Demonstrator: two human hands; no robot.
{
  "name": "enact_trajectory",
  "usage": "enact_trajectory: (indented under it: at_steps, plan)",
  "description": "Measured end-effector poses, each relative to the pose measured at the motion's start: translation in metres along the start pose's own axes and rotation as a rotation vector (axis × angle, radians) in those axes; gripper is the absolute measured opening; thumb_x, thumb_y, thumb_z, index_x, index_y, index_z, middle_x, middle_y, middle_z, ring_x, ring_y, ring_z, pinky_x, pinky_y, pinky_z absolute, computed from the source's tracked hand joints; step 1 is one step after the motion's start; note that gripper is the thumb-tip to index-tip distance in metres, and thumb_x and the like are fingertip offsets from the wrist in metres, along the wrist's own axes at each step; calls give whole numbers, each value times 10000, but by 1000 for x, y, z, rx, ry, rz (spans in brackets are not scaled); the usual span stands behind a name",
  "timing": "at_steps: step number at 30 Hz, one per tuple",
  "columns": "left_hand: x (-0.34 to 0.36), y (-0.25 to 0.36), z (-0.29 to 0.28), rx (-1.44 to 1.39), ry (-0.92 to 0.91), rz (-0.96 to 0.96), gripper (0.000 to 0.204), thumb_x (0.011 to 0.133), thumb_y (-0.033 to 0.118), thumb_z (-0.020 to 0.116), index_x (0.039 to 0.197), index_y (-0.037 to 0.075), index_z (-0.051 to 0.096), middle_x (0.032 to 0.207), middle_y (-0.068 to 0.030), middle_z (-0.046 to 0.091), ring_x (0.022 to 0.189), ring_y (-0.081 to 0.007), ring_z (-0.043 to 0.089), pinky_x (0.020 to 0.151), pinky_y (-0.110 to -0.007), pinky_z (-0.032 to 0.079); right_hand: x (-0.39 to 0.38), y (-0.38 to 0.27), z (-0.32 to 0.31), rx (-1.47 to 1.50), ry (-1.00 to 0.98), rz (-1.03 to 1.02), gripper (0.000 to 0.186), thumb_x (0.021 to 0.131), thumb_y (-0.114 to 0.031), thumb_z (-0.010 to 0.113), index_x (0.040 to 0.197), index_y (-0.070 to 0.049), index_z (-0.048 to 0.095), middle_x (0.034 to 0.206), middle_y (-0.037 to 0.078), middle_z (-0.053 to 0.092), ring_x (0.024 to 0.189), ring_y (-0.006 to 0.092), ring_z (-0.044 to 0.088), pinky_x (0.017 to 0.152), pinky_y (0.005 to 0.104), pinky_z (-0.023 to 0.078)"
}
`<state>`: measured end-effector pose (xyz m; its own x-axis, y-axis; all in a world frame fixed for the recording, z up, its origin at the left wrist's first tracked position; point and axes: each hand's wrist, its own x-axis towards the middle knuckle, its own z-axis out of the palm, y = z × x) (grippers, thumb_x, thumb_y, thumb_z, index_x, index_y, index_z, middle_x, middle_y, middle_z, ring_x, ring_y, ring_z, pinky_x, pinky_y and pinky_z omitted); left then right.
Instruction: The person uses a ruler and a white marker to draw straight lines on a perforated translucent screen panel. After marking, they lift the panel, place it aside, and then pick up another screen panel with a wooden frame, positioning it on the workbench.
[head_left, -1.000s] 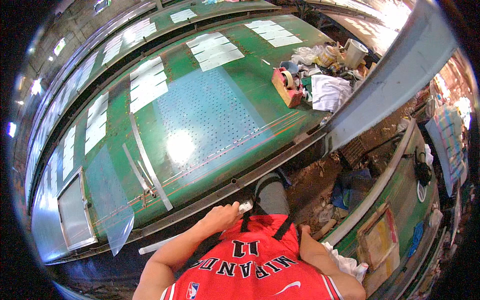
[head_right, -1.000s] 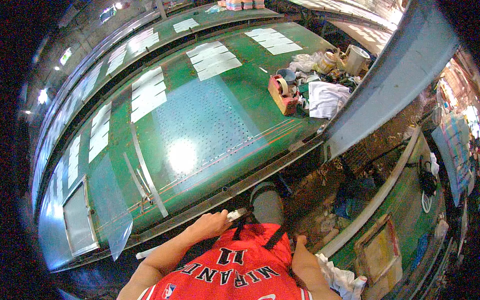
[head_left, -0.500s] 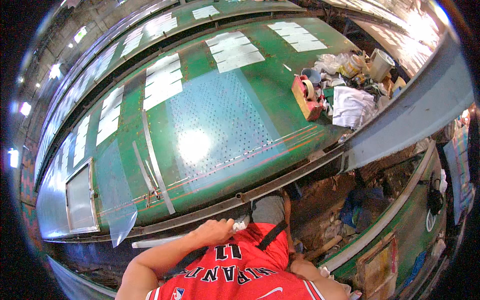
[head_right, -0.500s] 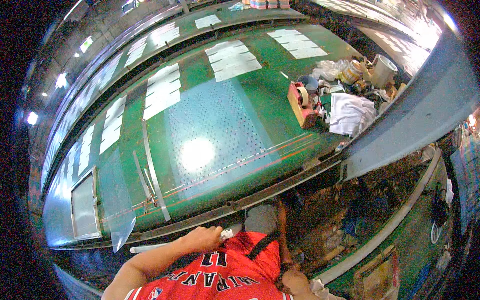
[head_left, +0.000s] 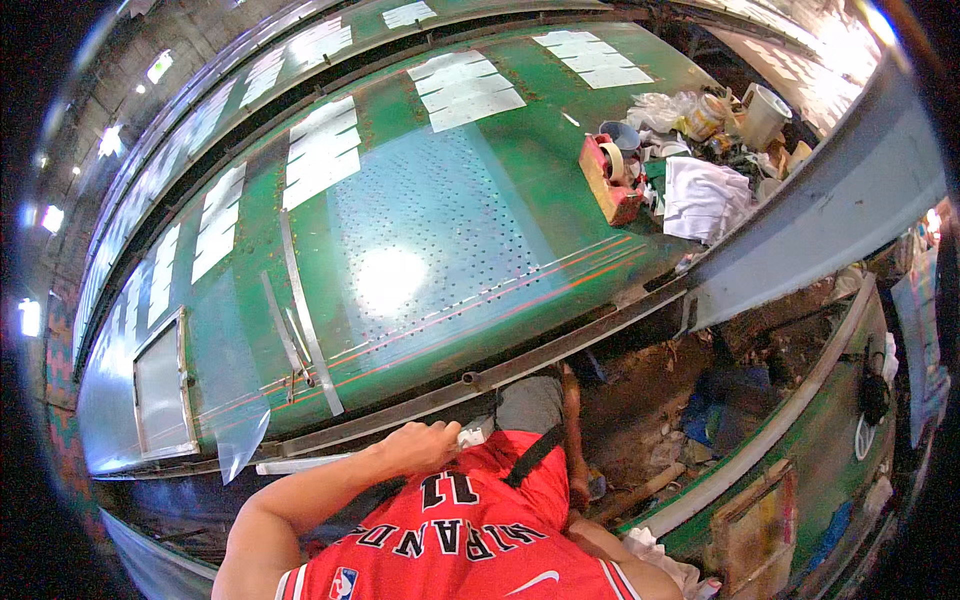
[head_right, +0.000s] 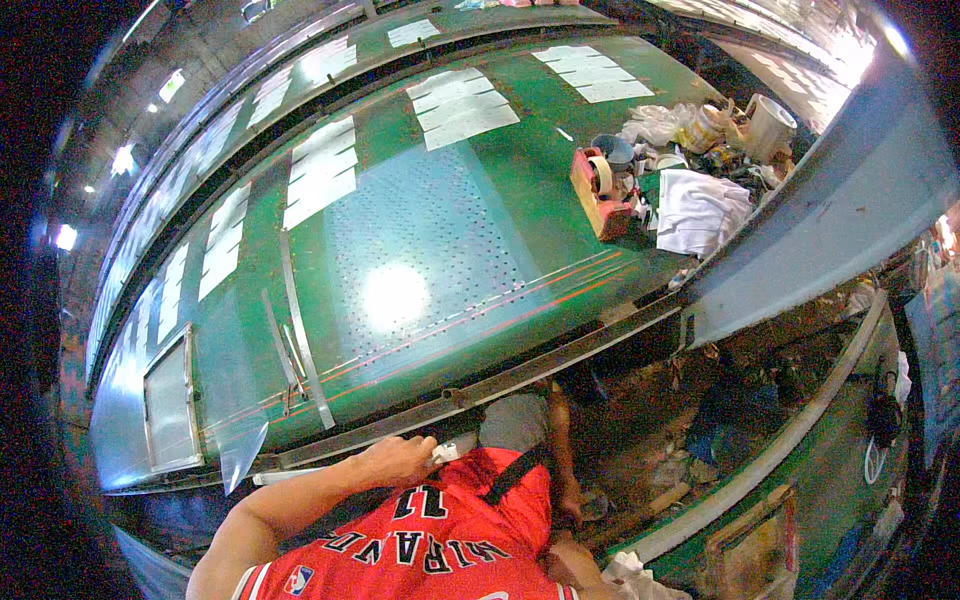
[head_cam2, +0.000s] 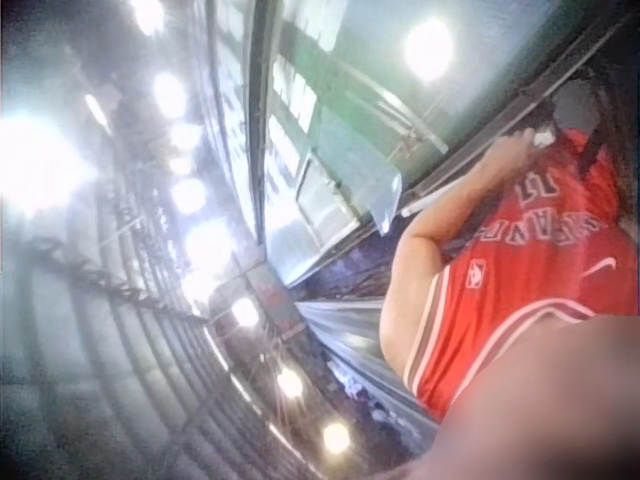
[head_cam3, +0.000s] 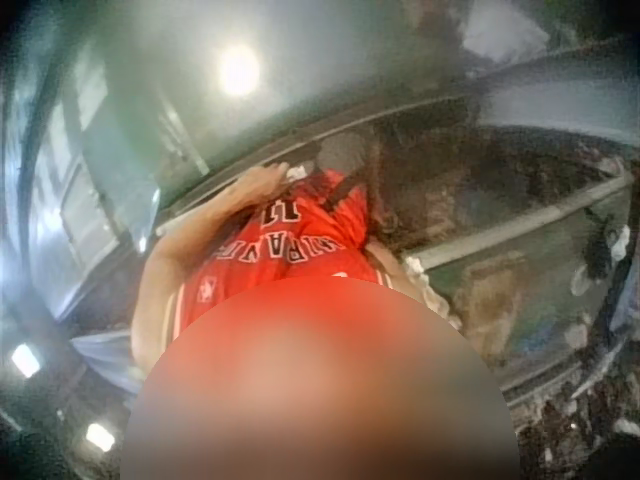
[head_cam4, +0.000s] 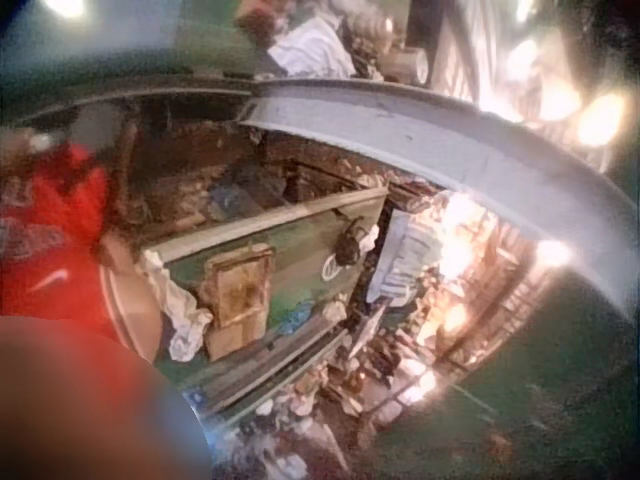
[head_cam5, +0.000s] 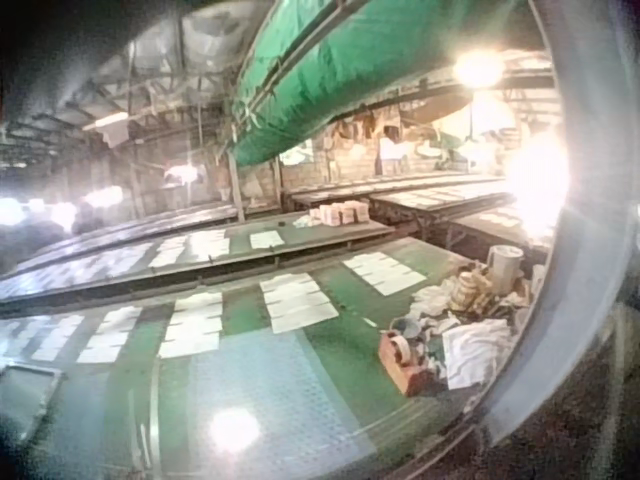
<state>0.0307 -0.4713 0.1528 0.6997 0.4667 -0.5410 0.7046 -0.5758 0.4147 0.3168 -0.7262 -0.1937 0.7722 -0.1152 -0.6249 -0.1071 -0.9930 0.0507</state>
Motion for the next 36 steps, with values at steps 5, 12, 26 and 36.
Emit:
enact_trajectory:
  at_steps: [5,12,26,36]
  plan:
    - [-3,2,3,1,-14,5,420,1018,413,548,1093,1,518,969,-270,691,841,-478,695,716,-570,570,3,3,10,33,6,-16,279,1001,-122,555,1263,-27,559,804,73,594,656,215,612,586,380,529]
    - [-10,4,9,44,43,24,356,1023,372,526,1100,25,511,936,-257,689,782,-447,708,635,-541,584,42,-5,-2,542,126,-37,333,1012,-128,551,1329,-27,531,806,68,574,656,211,606,586,377,532]
    - [-1,6,21,-28,47,41,349,1022,356,520,1078,12,522,855,-267,711,775,-468,713,662,-575,573,-240,-236,-199,664,-945,-1330,234,1064,-141,551,1270,-37,591,824,60,649,722,158,688,611,299,576]
    - [-10,15,-7,-123,98,-73,340,1008,322,550,1080,-8,513,815,-268,707,774,-458,713,663,-566,564,-282,-238,-193,313,-986,-1484,224,1054,-93,501,1219,-27,638,988,59,673,975,140,664,840,300,526]
